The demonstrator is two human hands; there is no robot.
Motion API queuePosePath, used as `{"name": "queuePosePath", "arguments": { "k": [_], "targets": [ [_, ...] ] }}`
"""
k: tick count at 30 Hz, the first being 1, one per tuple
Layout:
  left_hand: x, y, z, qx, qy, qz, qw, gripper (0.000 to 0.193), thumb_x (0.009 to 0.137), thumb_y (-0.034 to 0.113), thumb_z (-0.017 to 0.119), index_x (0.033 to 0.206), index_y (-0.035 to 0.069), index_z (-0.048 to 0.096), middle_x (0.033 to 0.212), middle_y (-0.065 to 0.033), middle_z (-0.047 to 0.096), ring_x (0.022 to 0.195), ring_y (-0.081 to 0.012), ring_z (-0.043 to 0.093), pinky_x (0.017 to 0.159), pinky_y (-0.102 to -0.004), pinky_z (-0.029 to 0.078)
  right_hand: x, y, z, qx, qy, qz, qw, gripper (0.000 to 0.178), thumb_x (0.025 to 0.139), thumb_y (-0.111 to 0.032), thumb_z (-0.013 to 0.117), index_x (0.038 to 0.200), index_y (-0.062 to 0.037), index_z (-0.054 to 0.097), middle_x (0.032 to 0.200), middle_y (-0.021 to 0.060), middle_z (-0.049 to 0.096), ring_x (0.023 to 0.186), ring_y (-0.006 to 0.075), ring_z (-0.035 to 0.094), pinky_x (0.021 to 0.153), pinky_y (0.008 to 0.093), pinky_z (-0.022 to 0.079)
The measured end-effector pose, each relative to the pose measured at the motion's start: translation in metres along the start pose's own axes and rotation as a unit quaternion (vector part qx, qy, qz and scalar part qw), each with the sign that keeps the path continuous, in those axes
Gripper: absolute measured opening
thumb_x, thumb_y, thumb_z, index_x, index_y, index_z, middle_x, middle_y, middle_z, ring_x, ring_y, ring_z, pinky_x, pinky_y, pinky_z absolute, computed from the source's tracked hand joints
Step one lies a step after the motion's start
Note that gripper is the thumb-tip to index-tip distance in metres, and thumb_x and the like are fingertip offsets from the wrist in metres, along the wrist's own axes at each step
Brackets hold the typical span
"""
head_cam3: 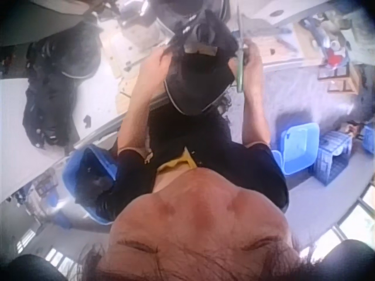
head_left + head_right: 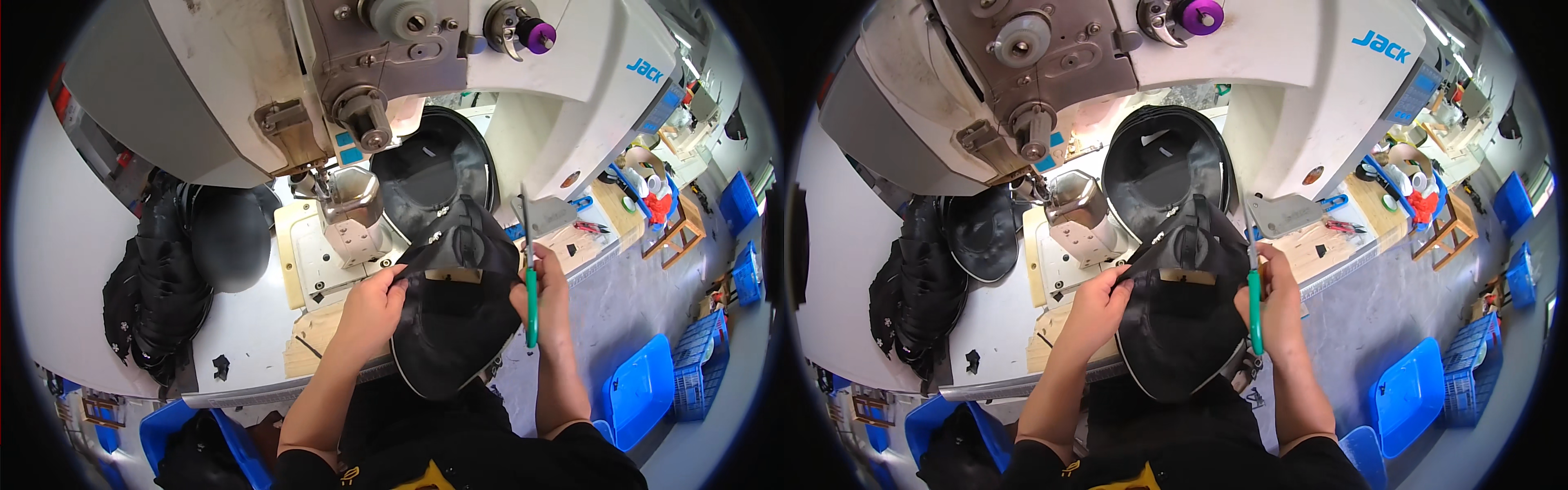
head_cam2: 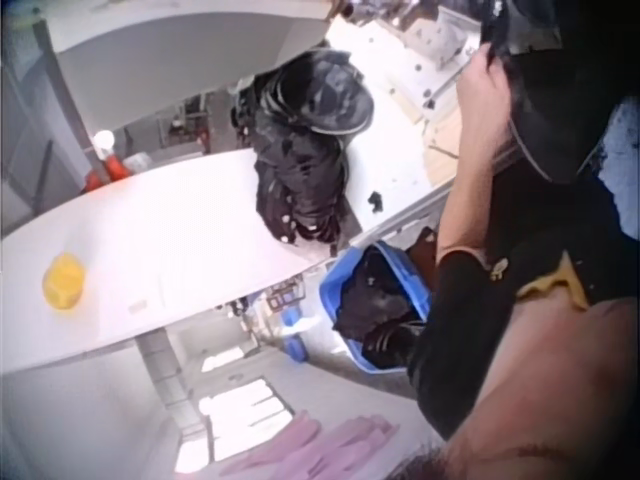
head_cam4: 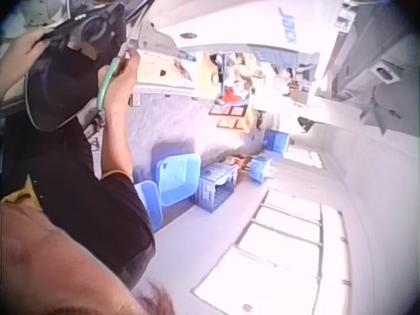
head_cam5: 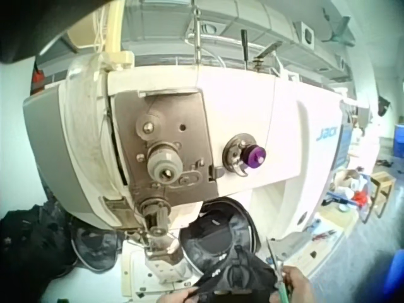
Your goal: The person uses green-handled scissors to trim excess black fabric from the edges of a shoe upper. They repeatedly pick up the item, cut along the seams, and place it back on the table or into a pile. The task involves precise cutting to shape the material.
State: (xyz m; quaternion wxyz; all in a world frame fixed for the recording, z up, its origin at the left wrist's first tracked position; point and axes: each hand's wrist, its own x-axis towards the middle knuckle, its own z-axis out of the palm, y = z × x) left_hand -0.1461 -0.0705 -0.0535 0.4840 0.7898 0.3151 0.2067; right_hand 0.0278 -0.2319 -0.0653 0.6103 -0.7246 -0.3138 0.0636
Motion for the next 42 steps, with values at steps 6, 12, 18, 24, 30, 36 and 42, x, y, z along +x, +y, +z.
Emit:
{"name": "queuePosePath", "arguments": {
  "k": [6,12,18,24,30,36,42],
  "targets": [
    [-0.006,-0.008,0.005,0.000,0.050,0.120,0.992,0.023,0.088,0.014,0.057,0.106,0.002,0.063,0.072,-0.0171,0.064,0.066,-0.0288,0.063,0.062,-0.0344,0.047,-0.008,0.003,-0.002,0.043,-0.026,-0.050,0.998,0.051,0.069,0.014,0.055,0.118,-0.0002,0.050,0.077,0.0019,0.044,0.064,0.0075,0.042,0.055,0.0197,0.035],
    [0.005,-0.008,0.001,0.039,0.040,0.106,0.993,0.021,0.084,0.013,0.060,0.101,0.002,0.065,0.076,-0.0186,0.065,0.067,-0.0315,0.063,0.062,-0.0361,0.048,-0.010,0.003,-0.011,-0.058,-0.057,0.008,0.997,0.058,0.065,0.013,0.060,0.120,-0.0032,0.051,0.081,0.0018,0.049,0.070,0.0085,0.045,0.063,0.0211,0.041],
    [0.031,-0.014,0.009,0.078,0.074,0.086,0.990,0.023,0.084,0.017,0.062,0.099,0.001,0.065,0.084,-0.0186,0.066,0.075,-0.0331,0.064,0.068,-0.0362,0.048,0.013,0.002,0.012,-0.120,-0.003,-0.070,0.990,0.060,0.064,0.011,0.064,0.121,-0.0038,0.051,0.087,0.0054,0.057,0.074,0.0119,0.051,0.071,0.0230,0.045],
    [0.008,-0.026,0.010,0.095,0.157,0.223,0.957,0.015,0.073,0.004,0.069,0.087,0.002,0.066,0.094,-0.0109,0.058,0.080,-0.0296,0.059,0.069,-0.0358,0.048,-0.003,-0.009,-0.003,-0.092,-0.043,-0.066,0.993,0.058,0.063,0.011,0.064,0.119,-0.0036,0.052,0.076,0.0036,0.051,0.066,0.0102,0.047,0.061,0.0245,0.042],
    [0.014,-0.027,0.024,0.120,0.202,0.225,0.946,0.013,0.077,0.003,0.066,0.089,-0.002,0.062,0.117,-0.0167,0.053,0.094,-0.0307,0.059,0.080,-0.0372,0.048,0.008,-0.009,-0.001,-0.125,-0.043,-0.107,0.985,0.057,0.062,0.009,0.064,0.116,-0.0047,0.054,0.070,0.0029,0.047,0.059,0.0093,0.042,0.056,0.0229,0.038],
    [-0.002,-0.022,0.021,0.101,0.169,0.233,0.952,0.010,0.077,0.004,0.066,0.083,-0.001,0.061,0.116,-0.0173,0.054,0.089,-0.0285,0.058,0.076,-0.0337,0.047,-0.009,-0.016,-0.019,-0.058,-0.160,-0.047,0.984,0.052,0.065,0.007,0.064,0.115,-0.0049,0.055,0.069,0.0018,0.047,0.062,0.0081,0.044,0.058,0.0226,0.039],
    [0.029,-0.043,0.013,-0.113,0.060,0.060,0.990,0.017,0.083,0.013,0.066,0.085,-0.003,0.061,0.112,-0.0088,0.056,0.091,-0.0122,0.054,0.077,-0.0246,0.042,0.019,-0.011,0.004,-0.017,-0.138,-0.033,0.990,0.040,0.074,0.003,0.062,0.112,-0.0020,0.054,0.070,-0.0006,0.049,0.062,0.0068,0.043,0.057,0.0223,0.038]
  ]
}}
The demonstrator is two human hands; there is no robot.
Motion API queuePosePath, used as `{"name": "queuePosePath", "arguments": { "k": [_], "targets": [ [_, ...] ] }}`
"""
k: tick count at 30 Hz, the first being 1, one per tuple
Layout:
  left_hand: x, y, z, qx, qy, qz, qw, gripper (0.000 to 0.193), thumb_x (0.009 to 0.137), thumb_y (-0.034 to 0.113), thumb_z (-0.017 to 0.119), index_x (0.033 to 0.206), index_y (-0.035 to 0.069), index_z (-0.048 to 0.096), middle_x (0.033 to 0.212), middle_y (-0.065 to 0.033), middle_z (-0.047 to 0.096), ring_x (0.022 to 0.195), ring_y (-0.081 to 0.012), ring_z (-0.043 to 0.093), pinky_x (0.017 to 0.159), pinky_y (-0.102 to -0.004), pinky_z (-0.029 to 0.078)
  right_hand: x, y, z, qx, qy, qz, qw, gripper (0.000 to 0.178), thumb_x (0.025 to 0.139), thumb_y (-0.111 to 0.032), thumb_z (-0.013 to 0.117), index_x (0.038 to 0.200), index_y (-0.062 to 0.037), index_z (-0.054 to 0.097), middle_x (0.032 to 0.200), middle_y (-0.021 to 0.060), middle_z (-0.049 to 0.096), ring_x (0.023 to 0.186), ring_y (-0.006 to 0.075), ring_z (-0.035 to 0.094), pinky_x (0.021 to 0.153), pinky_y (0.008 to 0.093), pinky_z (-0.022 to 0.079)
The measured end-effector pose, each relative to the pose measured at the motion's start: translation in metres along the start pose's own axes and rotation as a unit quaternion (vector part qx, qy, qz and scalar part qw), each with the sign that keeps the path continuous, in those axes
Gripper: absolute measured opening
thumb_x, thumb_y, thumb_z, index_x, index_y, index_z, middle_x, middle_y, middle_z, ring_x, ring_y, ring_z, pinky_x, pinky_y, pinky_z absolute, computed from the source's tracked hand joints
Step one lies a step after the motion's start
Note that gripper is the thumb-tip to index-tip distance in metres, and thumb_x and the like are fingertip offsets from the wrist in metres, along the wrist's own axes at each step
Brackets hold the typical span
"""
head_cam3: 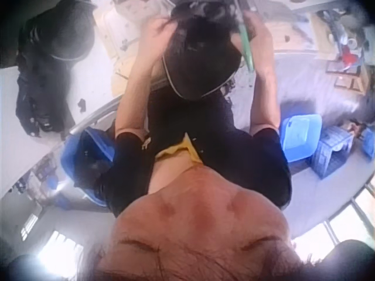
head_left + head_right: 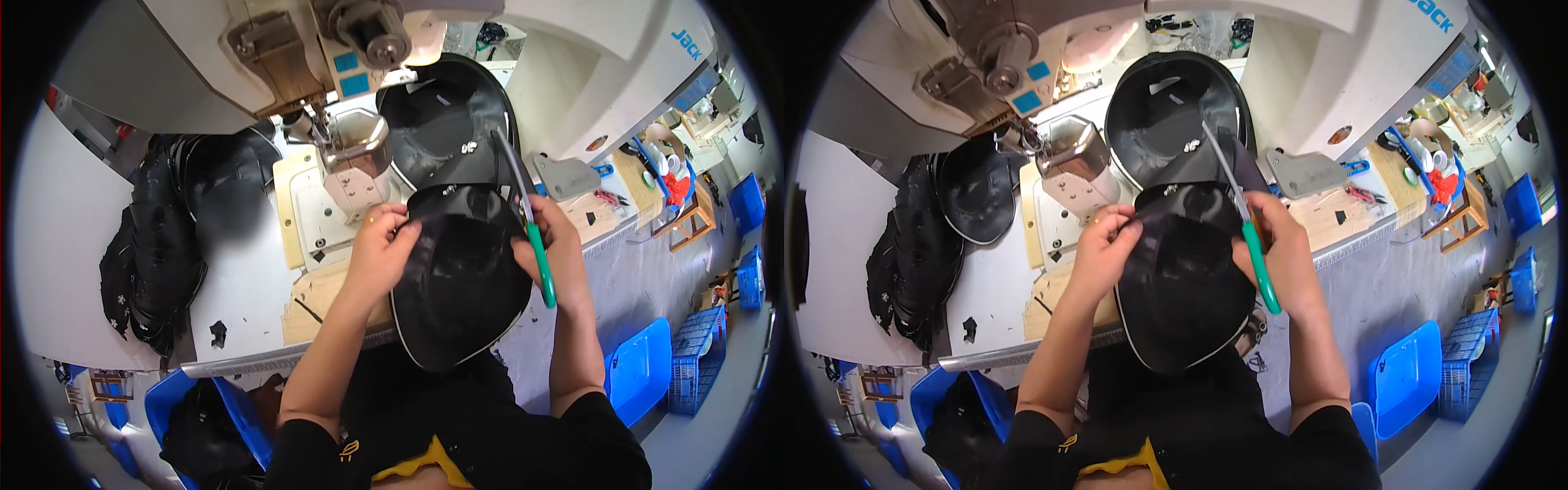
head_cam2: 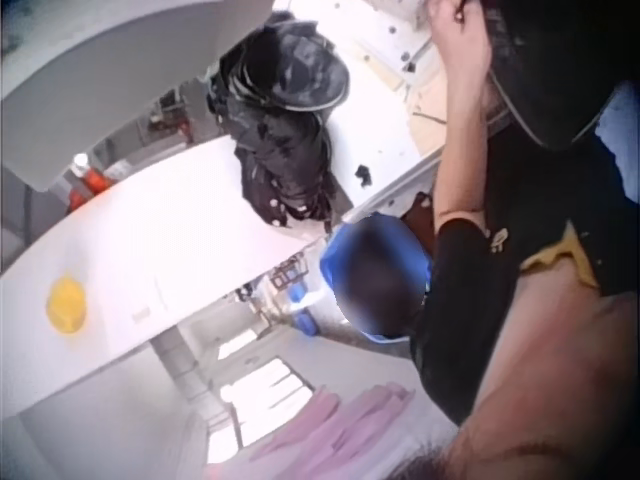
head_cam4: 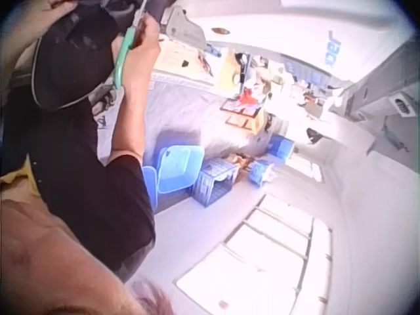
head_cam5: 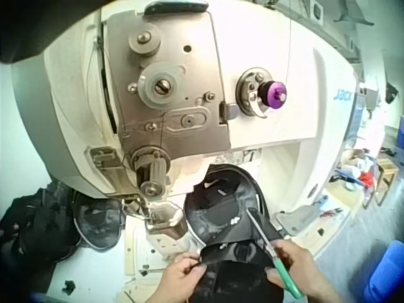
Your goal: The person uses green-handled scissors to trim excess black fabric from the edges of a shoe upper. They repeatedly pick up the item, cut along the seams, and place it back on the table or into a pile. The task involves precise cutting to shape the material.
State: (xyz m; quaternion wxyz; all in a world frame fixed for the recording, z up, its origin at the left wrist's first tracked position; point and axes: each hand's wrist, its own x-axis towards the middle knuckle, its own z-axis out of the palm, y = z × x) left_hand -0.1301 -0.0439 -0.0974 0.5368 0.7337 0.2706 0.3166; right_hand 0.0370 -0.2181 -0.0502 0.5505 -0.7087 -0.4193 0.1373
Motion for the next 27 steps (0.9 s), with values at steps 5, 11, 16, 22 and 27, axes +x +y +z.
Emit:
{"name": "queuePosePath", "arguments": {
  "k": [5,11,16,22,27],
  "targets": [
    [-0.029,0.001,-0.002,0.069,0.036,0.043,0.996,0.029,0.078,0.021,0.071,0.096,0.000,0.062,0.118,-0.0144,0.051,0.109,-0.0284,0.049,0.088,-0.0358,0.040,0.019,0.005,0.019,0.037,0.112,-0.013,0.993,0.043,0.074,0.007,0.055,0.116,0.0065,0.048,0.078,0.0018,0.054,0.067,0.0057,0.047,0.058,0.0195,0.038],
    [-0.076,0.001,0.002,0.356,0.062,0.134,0.923,0.029,0.075,0.017,0.072,0.094,-0.002,0.061,0.117,-0.0184,0.054,0.110,-0.0352,0.049,0.091,-0.0417,0.037,0.006,0.009,0.023,0.012,0.134,-0.003,0.991,0.046,0.073,0.008,0.053,0.118,0.0056,0.048,0.077,0.0020,0.054,0.066,0.0059,0.048,0.059,0.0192,0.038],
    [-0.084,0.019,0.011,0.121,-0.006,0.050,0.991,0.022,0.080,0.012,0.067,0.094,-0.002,0.059,0.089,-0.0154,0.063,0.083,-0.0295,0.061,0.078,-0.0386,0.044,-0.015,-0.001,0.007,-0.032,0.120,0.012,0.992,0.042,0.071,0.008,0.057,0.113,0.0037,0.053,0.073,0.0015,0.053,0.065,0.0061,0.047,0.058,0.0200,0.038],
    [-0.059,0.009,0.031,-0.060,-0.002,0.002,0.998,0.022,0.085,0.009,0.062,0.103,-0.003,0.057,0.085,-0.0156,0.065,0.076,-0.0236,0.064,0.069,-0.0308,0.049,0.007,0.010,-0.004,-0.100,0.161,-0.011,0.982,0.041,0.073,0.004,0.059,0.114,0.0026,0.053,0.067,0.0030,0.049,0.061,0.0087,0.045,0.056,0.0234,0.038],
    [-0.016,-0.003,0.027,0.087,0.090,0.093,0.988,0.020,0.082,0.006,0.061,0.100,-0.004,0.059,0.115,-0.0200,0.056,0.103,-0.0310,0.056,0.085,-0.0350,0.044,0.029,0.001,0.006,-0.128,0.205,-0.059,0.969,0.041,0.075,0.002,0.062,0.115,-0.0001,0.053,0.068,0.0051,0.051,0.061,0.0103,0.046,0.058,0.0240,0.040]
  ]
}}
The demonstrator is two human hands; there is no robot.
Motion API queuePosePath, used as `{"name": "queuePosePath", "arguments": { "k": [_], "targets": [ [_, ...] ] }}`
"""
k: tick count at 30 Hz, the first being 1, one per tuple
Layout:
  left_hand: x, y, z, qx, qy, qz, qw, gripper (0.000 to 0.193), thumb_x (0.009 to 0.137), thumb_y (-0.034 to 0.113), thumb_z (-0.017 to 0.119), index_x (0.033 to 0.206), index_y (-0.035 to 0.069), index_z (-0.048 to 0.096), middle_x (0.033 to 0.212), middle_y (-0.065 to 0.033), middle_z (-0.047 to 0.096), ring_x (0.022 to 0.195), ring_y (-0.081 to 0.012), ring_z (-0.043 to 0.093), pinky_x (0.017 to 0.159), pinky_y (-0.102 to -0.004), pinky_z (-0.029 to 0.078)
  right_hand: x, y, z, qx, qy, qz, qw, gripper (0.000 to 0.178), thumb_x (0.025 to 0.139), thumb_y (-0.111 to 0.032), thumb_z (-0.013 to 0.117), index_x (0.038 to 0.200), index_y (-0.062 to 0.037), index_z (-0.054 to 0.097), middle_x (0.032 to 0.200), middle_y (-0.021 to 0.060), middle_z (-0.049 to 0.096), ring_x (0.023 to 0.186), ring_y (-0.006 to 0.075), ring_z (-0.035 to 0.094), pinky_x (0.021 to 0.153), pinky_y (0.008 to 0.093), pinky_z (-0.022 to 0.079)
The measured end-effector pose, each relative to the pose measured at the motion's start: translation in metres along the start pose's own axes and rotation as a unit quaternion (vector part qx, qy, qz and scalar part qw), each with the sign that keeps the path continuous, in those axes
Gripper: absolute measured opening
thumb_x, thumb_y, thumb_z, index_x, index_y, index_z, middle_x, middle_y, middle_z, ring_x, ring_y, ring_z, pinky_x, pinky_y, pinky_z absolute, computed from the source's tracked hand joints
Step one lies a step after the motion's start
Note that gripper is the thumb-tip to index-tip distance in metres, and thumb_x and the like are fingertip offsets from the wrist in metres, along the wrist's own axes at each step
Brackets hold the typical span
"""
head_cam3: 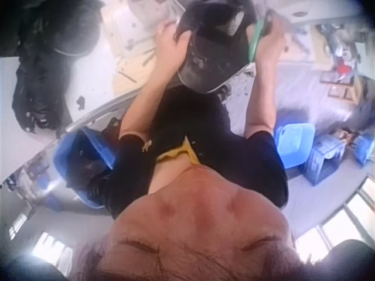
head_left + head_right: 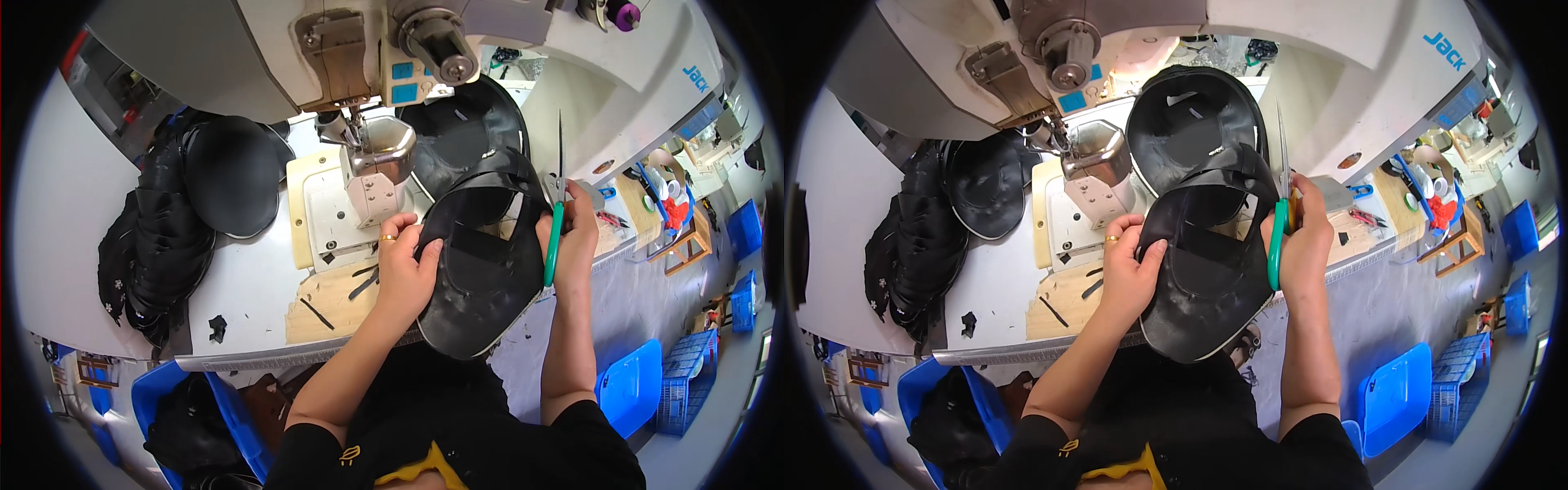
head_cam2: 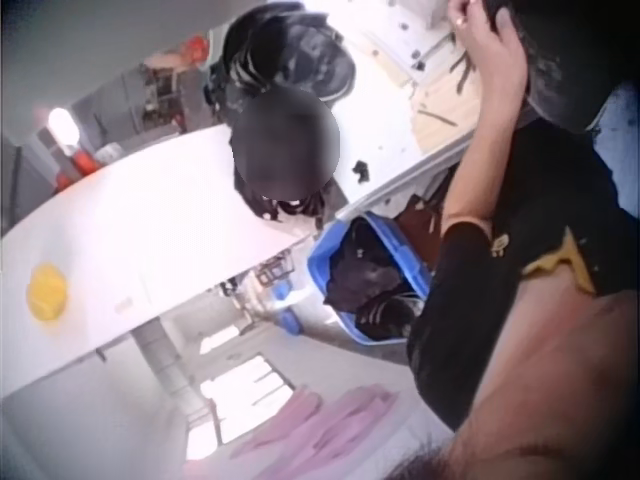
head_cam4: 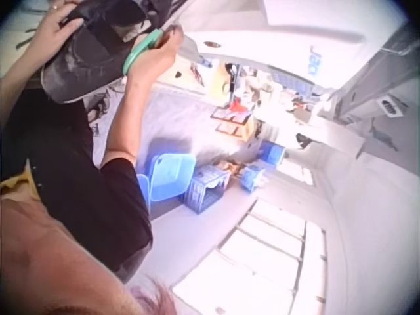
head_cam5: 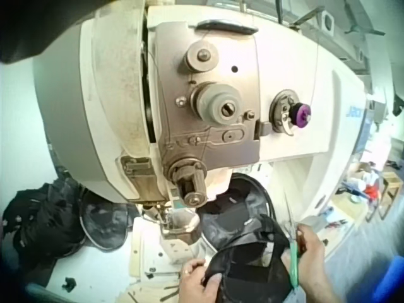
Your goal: The person uses green-handled scissors to trim excess black fabric from the edges of a shoe upper. They repeatedly pick up the item, cut along the seams, and place it back on the table or into a pile. The task involves precise cutting to shape the material.
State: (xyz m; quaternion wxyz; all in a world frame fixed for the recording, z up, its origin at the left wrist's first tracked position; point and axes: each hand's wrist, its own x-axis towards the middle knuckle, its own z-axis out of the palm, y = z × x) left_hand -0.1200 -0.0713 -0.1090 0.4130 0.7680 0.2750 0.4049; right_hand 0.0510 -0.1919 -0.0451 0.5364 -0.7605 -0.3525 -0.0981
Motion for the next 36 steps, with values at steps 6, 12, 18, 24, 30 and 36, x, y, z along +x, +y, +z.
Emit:
{"name": "queuePosePath", "arguments": {
  "k": [6,12,18,24,30,36],
  "targets": [
    [0.013,-0.002,0.009,-0.019,-0.059,-0.033,0.998,0.014,0.085,0.009,0.060,0.093,-0.002,0.060,0.093,-0.0147,0.058,0.085,-0.0247,0.057,0.076,-0.0339,0.045,-0.003,-0.002,0.008,-0.111,0.016,-0.097,0.989,0.049,0.074,-0.002,0.067,0.120,-0.0053,0.052,0.087,0.0152,0.065,0.073,0.0226,0.066,0.067,0.0297,0.050],
    [0.004,-0.004,0.004,-0.167,0.027,-0.116,0.979,0.015,0.088,0.010,0.060,0.096,-0.002,0.058,0.087,-0.0093,0.064,0.078,-0.0159,0.060,0.072,-0.0294,0.047,-0.008,-0.005,0.011,-0.143,0.013,-0.057,0.988,0.057,0.071,-0.005,0.071,0.124,-0.0069,0.051,0.091,0.0170,0.064,0.077,0.0305,0.064,0.069,0.0350,0.050],
    [-0.001,-0.007,0.009,-0.262,0.069,-0.073,0.960,0.025,0.090,0.012,0.060,0.110,-0.001,0.052,0.090,-0.0064,0.063,0.080,-0.0114,0.058,0.072,-0.0260,0.047,0.011,0.001,0.022,-0.192,0.056,-0.192,0.961,0.063,0.065,-0.005,0.074,0.124,-0.0069,0.050,0.094,0.0165,0.056,0.088,0.0338,0.056,0.075,0.0398,0.045],
    [-0.005,0.003,0.007,-0.175,-0.032,-0.077,0.981,0.042,0.085,0.019,0.068,0.118,0.002,0.048,0.090,-0.0061,0.059,0.080,-0.0132,0.057,0.070,-0.0258,0.046,0.010,0.011,0.010,-0.024,0.020,-0.144,0.989,0.058,0.066,0.008,0.065,0.121,-0.0058,0.051,0.092,0.0132,0.059,0.069,0.0192,0.056,0.064,0.0282,0.046],
    [-0.046,0.031,0.005,-0.128,-0.141,-0.089,0.978,0.057,0.078,-0.003,0.068,0.128,-0.001,0.040,0.111,-0.0117,0.055,0.101,-0.0190,0.057,0.089,-0.0296,0.046,-0.006,-0.004,-0.015,0.151,0.185,-0.089,0.967,0.063,0.062,0.015,0.056,0.122,-0.0016,0.046,0.087,0.0029,0.054,0.076,0.0104,0.052,0.067,0.0217,0.042],
    [-0.033,0.057,0.056,-0.353,-0.187,-0.093,0.912,0.048,0.086,-0.007,0.054,0.132,-0.002,0.038,0.130,-0.0143,0.045,0.115,-0.0192,0.051,0.093,-0.0287,0.043,0.013,0.044,-0.083,0.187,0.384,0.016,0.904,0.056,0.067,0.013,0.051,0.121,0.0010,0.041,0.081,0.0052,0.052,0.064,0.0093,0.052,0.051,0.0204,0.041]
  ]
}}
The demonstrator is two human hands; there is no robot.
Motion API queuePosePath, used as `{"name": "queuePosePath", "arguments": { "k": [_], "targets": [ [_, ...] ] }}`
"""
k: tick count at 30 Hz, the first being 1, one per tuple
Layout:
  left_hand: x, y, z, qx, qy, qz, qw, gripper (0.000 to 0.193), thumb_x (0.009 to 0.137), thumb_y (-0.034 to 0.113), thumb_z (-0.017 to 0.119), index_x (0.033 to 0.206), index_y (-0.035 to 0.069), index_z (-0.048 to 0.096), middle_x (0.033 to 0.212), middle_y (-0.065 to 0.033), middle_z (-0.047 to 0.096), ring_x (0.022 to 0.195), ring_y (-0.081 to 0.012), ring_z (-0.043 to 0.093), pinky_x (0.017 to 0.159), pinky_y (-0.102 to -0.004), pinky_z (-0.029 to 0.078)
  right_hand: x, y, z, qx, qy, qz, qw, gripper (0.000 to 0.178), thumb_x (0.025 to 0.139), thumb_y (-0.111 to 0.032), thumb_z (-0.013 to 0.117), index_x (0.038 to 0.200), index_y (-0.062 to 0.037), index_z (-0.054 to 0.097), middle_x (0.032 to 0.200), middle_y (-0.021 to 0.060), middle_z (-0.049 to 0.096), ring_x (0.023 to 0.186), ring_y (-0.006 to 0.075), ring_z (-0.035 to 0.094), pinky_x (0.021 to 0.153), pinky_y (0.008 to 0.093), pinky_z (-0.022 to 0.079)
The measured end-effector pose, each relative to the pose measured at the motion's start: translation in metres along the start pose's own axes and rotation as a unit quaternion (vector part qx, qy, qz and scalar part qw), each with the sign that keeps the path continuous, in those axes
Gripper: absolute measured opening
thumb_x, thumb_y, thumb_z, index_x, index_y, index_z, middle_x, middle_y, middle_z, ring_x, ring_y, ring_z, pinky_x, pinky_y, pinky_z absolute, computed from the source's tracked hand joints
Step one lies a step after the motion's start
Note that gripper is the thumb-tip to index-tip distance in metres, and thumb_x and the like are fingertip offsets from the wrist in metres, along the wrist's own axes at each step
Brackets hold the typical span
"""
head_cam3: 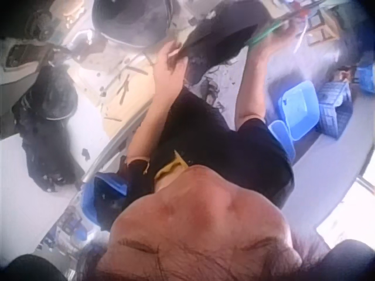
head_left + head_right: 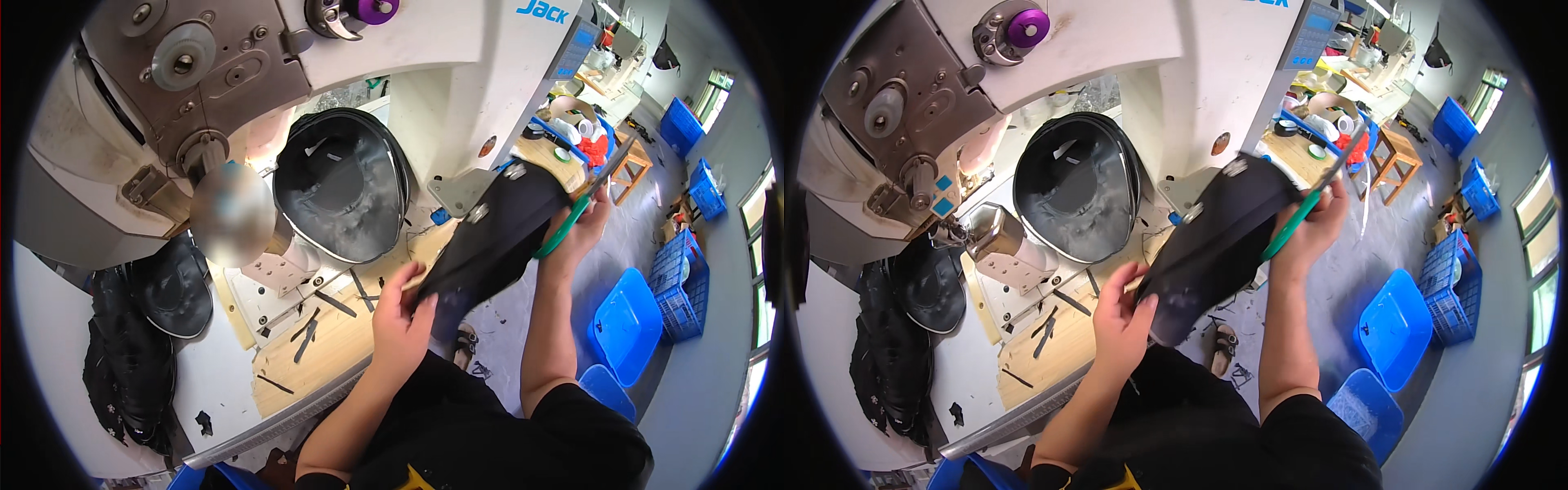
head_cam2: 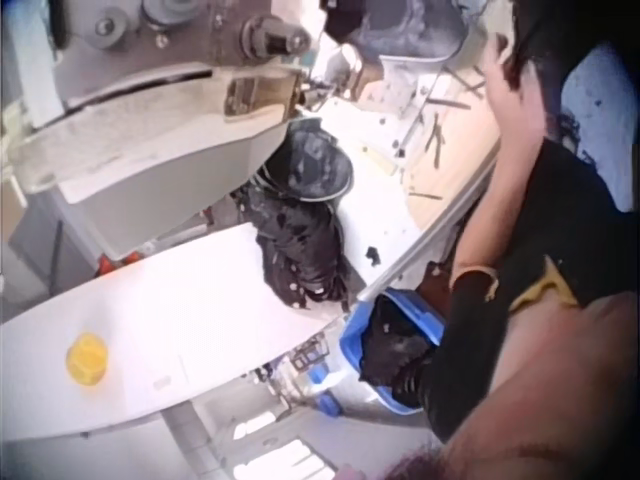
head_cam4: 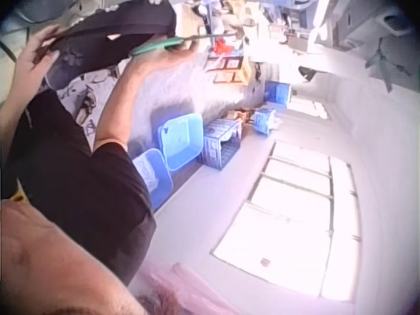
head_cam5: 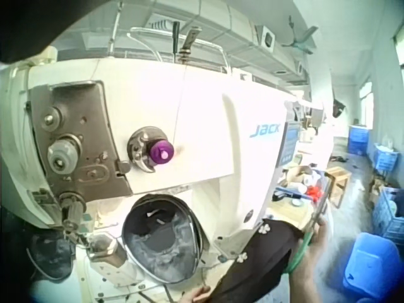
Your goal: The person uses green-handled scissors to trim excess black fabric from the edges of a shoe upper. They repeatedly pick up the item, cut along the seams, and place it back on the table or into a pile. The task involves precise cutting to shape the material.
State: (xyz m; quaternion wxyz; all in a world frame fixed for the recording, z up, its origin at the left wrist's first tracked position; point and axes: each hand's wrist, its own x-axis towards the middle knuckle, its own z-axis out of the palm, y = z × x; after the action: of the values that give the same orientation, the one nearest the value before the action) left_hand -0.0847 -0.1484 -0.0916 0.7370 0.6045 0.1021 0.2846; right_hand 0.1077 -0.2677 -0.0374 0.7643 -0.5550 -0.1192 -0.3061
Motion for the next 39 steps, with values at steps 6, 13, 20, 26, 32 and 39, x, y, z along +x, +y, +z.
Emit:
{"name": "queuePosePath", "arguments": {
  "k": [6,13,20,26,32,39],
  "targets": [
    [0.037,-0.023,0.027,-0.005,-0.049,0.032,0.998,0.037,0.088,0.001,0.057,0.123,-0.002,0.048,0.118,-0.0110,0.056,0.108,-0.0191,0.057,0.088,-0.0280,0.046,0.105,0.126,-0.040,-0.158,0.141,0.103,0.972,0.052,0.064,0.009,0.067,0.112,0.0024,0.049,0.092,0.0117,0.056,0.070,0.0164,0.056,0.057,0.0283,0.045],
    [-0.010,-0.033,-0.007,0.078,-0.105,-0.075,0.989,0.019,0.090,0.001,0.055,0.108,-0.002,0.057,0.100,-0.0065,0.063,0.091,-0.0120,0.060,0.082,-0.0243,0.047,0.125,0.165,-0.053,-0.205,0.071,0.108,0.970,0.057,0.065,-0.001,0.075,0.115,0.0043,0.047,0.101,0.0135,0.055,0.086,0.0211,0.055,0.076,0.0312,0.046],
    [-0.066,0.005,-0.064,0.089,-0.015,-0.055,0.994,0.018,0.090,0.001,0.055,0.107,-0.002,0.058,0.096,-0.0070,0.064,0.089,-0.0115,0.060,0.082,-0.0242,0.048,0.130,0.188,-0.064,-0.205,0.021,-0.101,0.973,0.040,0.084,-0.017,0.070,0.114,0.0004,0.049,0.095,0.0109,0.056,0.083,0.0215,0.055,0.076,0.0328,0.047],
    [-0.077,0.060,-0.144,0.322,0.139,0.055,0.935,0.010,0.085,0.002,0.062,0.094,0.000,0.064,0.088,-0.0074,0.066,0.079,-0.0137,0.062,0.071,-0.0250,0.048,0.093,0.086,-0.078,-0.095,-0.003,-0.125,0.988,0.043,0.083,-0.013,0.070,0.119,0.0017,0.051,0.084,0.0082,0.058,0.064,0.0115,0.053,0.053,0.0254,0.046],
    [-0.059,0.096,-0.293,0.586,0.376,0.248,0.674,0.027,0.078,0.002,0.063,0.104,0.002,0.058,0.108,-0.0146,0.058,0.104,-0.0314,0.053,0.089,-0.0374,0.042,0.006,0.009,-0.026,-0.078,-0.128,-0.131,0.980,0.033,0.089,-0.013,0.062,0.115,0.0046,0.053,0.065,0.0047,0.049,0.056,0.0099,0.046,0.052,0.0220,0.037],
    [-0.020,0.123,-0.380,0.701,0.445,0.010,0.557,0.032,0.082,0.010,0.061,0.113,0.001,0.056,0.108,-0.0161,0.058,0.099,-0.0325,0.056,0.081,-0.0402,0.048,-0.104,-0.054,0.032,-0.006,-0.283,-0.105,0.953,0.044,0.088,-0.003,0.052,0.129,0.0088,0.039,0.075,0.0056,0.049,0.059,0.0092,0.043,0.059,0.0211,0.041]
  ]
}}
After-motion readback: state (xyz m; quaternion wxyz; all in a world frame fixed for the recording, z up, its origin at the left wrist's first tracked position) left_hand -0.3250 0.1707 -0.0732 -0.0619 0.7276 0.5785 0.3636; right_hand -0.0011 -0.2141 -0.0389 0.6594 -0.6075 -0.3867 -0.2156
